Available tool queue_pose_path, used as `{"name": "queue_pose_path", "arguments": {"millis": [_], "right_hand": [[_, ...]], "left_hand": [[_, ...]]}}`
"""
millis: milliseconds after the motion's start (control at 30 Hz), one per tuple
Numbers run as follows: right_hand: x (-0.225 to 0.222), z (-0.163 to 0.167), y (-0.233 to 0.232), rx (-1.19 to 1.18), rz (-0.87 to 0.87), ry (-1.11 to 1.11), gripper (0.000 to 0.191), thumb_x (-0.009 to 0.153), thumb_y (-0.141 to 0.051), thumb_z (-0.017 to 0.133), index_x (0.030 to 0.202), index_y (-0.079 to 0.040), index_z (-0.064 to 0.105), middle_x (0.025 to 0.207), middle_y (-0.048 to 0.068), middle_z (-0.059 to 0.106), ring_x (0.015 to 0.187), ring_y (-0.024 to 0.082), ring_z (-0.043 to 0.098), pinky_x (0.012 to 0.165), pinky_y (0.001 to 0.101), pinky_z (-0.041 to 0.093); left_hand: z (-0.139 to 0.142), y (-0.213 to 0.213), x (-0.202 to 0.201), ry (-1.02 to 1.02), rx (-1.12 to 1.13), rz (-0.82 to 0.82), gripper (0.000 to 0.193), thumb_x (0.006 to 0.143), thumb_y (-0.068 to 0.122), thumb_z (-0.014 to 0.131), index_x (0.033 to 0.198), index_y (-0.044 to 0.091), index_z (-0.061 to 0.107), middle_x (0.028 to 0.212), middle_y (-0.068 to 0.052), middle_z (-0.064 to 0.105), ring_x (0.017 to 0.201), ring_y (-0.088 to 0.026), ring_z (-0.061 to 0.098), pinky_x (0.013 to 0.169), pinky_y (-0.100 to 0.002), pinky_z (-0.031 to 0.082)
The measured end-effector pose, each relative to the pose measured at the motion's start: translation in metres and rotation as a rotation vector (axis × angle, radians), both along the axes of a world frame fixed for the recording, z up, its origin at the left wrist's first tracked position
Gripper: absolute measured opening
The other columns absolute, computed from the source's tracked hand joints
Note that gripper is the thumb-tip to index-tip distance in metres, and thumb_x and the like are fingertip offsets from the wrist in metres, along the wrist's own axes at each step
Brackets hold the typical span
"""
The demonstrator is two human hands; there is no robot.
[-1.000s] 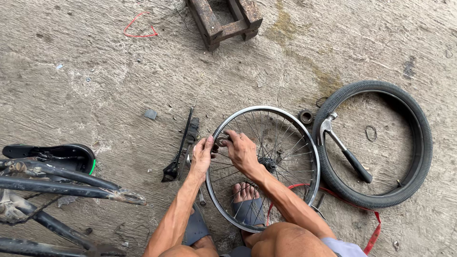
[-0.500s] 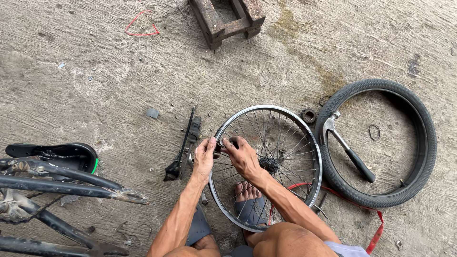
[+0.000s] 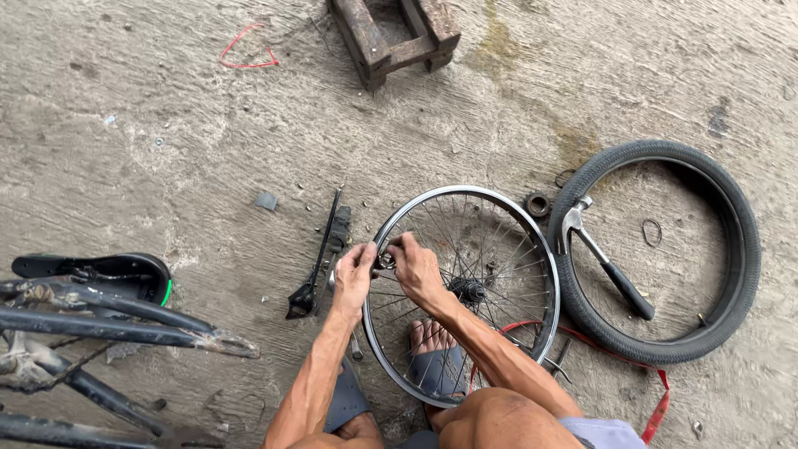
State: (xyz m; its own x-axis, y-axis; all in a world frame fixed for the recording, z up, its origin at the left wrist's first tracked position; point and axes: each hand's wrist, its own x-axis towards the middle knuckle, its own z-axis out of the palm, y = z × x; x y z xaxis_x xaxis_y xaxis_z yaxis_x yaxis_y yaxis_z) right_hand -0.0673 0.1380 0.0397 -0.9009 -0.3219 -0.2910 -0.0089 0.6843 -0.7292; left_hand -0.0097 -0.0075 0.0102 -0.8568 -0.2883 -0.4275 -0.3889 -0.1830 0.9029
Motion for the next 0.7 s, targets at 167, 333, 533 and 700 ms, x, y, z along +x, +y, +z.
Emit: {"name": "queue_pose_path", "arguments": {"millis": [167, 333, 533, 700], "right_hand": [[0.010, 0.015, 0.023, 0.042, 0.405, 0.290, 0.052, 0.092, -0.024, 0.071, 0.137, -0.003, 0.055, 0.101, 0.026, 0.067, 0.087, 0.040, 0.066, 0.068, 0.0480, 0.053], [0.019, -0.001, 0.024, 0.021, 0.440, 0.284, 0.037, 0.103, -0.008, 0.055, 0.140, -0.008, 0.056, 0.106, 0.023, 0.070, 0.091, 0.038, 0.068, 0.071, 0.0465, 0.054], [0.011, -0.024, 0.013, 0.027, 0.140, 0.087, 0.023, 0.102, -0.021, 0.058, 0.118, -0.005, 0.055, 0.072, 0.020, 0.068, 0.062, 0.037, 0.066, 0.055, 0.0482, 0.049], [0.003, -0.018, 0.027, -0.041, 0.432, 0.093, 0.013, 0.110, -0.021, 0.059, 0.106, -0.008, 0.060, 0.076, 0.017, 0.070, 0.062, 0.034, 0.069, 0.057, 0.0456, 0.052]], "left_hand": [[-0.010, -0.003, -0.017, -0.014, -0.217, 0.004, 0.052, 0.095, 0.051, 0.066, 0.103, 0.000, 0.071, 0.088, -0.004, 0.070, 0.083, -0.014, 0.063, 0.072, -0.032, 0.051], [-0.009, 0.000, 0.003, -0.109, -0.129, 0.035, 0.053, 0.097, 0.051, 0.064, 0.103, -0.001, 0.071, 0.082, -0.010, 0.065, 0.076, -0.018, 0.056, 0.066, -0.036, 0.047], [0.005, 0.010, 0.015, -0.019, -0.066, 0.022, 0.051, 0.096, 0.053, 0.058, 0.115, 0.006, 0.066, 0.091, 0.000, 0.064, 0.079, -0.011, 0.056, 0.068, -0.030, 0.050], [-0.002, 0.012, 0.013, 0.074, 0.128, 0.068, 0.052, 0.097, 0.051, 0.062, 0.109, 0.002, 0.068, 0.089, -0.002, 0.069, 0.080, -0.013, 0.060, 0.070, -0.029, 0.050]]}}
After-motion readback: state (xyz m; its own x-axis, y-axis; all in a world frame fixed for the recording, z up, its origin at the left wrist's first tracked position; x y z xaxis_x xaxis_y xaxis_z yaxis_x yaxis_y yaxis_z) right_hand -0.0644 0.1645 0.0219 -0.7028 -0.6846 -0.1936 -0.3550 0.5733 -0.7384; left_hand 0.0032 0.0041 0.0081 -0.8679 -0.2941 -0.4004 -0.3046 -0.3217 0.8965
